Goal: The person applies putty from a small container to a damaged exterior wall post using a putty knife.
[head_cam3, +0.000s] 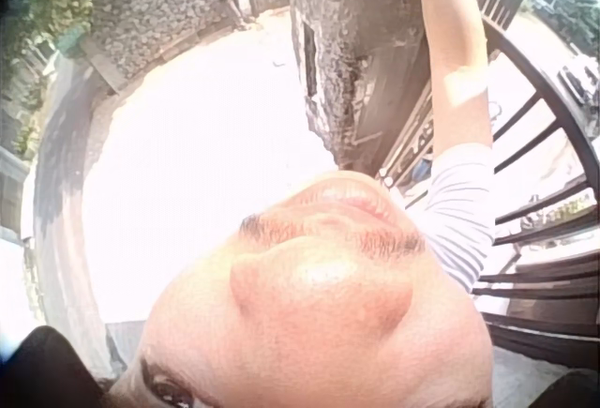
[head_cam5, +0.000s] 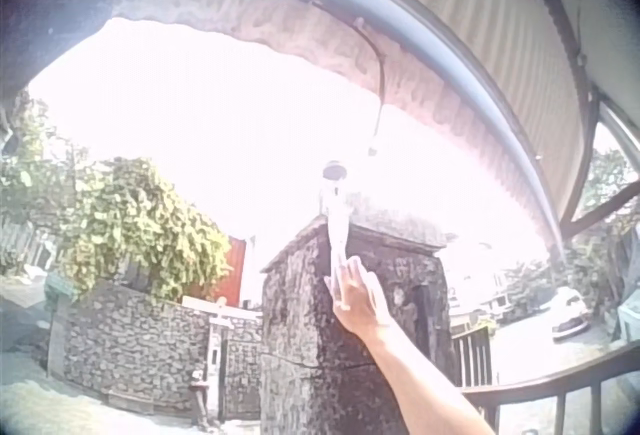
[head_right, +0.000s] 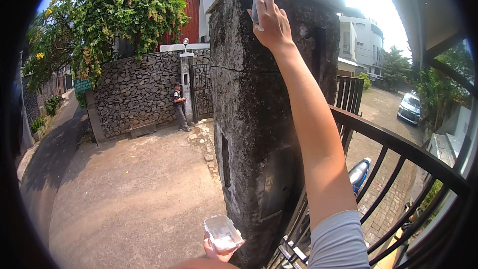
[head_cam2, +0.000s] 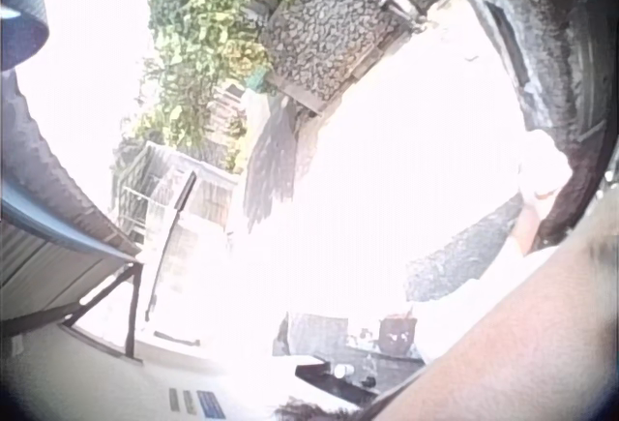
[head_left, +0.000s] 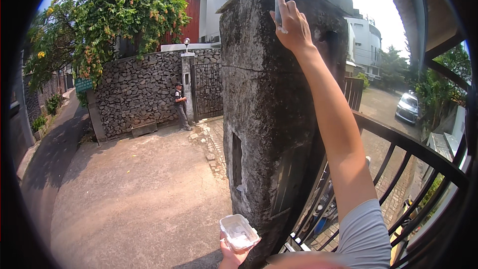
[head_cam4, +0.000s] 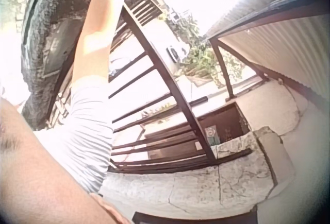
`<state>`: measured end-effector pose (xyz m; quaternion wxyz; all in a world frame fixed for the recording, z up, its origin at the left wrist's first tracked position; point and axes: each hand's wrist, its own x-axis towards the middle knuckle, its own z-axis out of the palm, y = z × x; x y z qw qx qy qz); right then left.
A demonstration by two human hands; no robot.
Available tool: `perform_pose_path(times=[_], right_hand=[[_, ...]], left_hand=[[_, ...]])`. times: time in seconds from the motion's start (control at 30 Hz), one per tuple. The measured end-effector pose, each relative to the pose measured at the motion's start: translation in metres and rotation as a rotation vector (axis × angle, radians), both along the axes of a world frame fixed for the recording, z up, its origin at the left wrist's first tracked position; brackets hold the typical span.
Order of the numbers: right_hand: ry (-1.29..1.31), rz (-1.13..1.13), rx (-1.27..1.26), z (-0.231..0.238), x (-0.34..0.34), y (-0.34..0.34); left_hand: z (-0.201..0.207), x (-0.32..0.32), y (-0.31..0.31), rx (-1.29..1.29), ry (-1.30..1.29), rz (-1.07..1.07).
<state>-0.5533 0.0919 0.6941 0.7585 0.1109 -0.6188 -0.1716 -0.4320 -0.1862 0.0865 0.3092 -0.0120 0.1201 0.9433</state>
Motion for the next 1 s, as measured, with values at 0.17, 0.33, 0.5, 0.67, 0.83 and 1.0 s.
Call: perform_pose_path(times=[0.17,0.33,0.5,0.67,0.83,1.0], right_hand=[[-0.042,-0.089,0.056,-0.026,0.027,0.008],[0.097,0.675,0.047,-0.015,0.053,-0.004],[-0.208,1.661,-0.472,0.034,0.070,-0.007],[-0.238,1.974,-0.549,0.052,0.028,-0.020],[0.005,2.206,-0.835,0.046,-0.004,-0.036],[0.098,2.082,-1.233,0.036,-0.001,-0.055]], left_hand=[[0.006,0.004,-0.001,-0.033,0.041,-0.034],[0.002,0.002,0.001,0.011,0.033,-0.022],[-0.006,-0.001,0.001,0.096,0.014,-0.010],[-0.017,0.000,0.000,0.052,0.017,0.004],[-0.031,-0.002,-0.012,0.058,0.041,0.041],[-0.034,-0.007,-0.029,0.042,-0.027,0.111]])
